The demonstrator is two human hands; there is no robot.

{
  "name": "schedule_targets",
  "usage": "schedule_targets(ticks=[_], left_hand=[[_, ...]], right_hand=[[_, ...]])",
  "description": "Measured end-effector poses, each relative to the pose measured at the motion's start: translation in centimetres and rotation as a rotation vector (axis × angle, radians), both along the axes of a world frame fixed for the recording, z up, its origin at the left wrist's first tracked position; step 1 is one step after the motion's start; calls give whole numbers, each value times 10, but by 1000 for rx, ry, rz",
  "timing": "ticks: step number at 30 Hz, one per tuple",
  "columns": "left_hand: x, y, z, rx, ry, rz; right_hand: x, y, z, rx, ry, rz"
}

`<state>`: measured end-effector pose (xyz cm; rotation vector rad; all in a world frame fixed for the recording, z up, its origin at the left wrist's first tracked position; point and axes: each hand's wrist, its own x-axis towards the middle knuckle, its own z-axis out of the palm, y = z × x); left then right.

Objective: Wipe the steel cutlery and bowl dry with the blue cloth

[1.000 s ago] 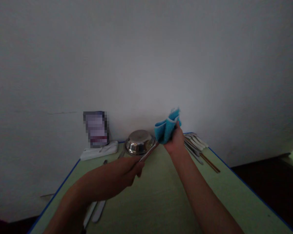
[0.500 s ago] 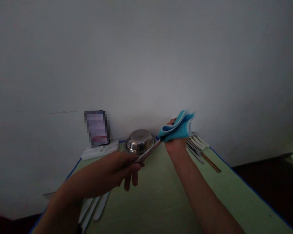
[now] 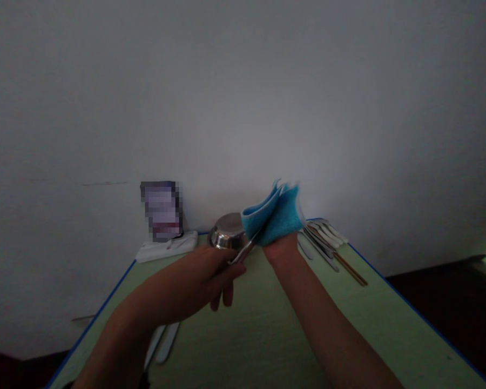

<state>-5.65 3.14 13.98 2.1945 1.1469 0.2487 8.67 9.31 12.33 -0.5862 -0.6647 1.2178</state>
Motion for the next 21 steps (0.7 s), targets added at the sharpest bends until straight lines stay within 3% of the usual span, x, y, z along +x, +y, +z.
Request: schedule_targets(ticks=[2, 4, 6, 11, 21], left_hand=[[-2, -3, 2, -63, -30, -36], [-7, -6, 5, -113, -62, -57], [-12, -7, 8, -143, -109, -56], [-17, 1, 10, -138, -148, -64], [-11, 25, -7, 423, 56, 263]], right_hand=[[14, -1, 9, -94, 181, 44], [25, -1, 14, -130, 306, -50], [31, -1, 14, -130, 358, -100], [28, 0, 7, -86, 385, -37], [-18, -6, -12, -138, 442, 262]])
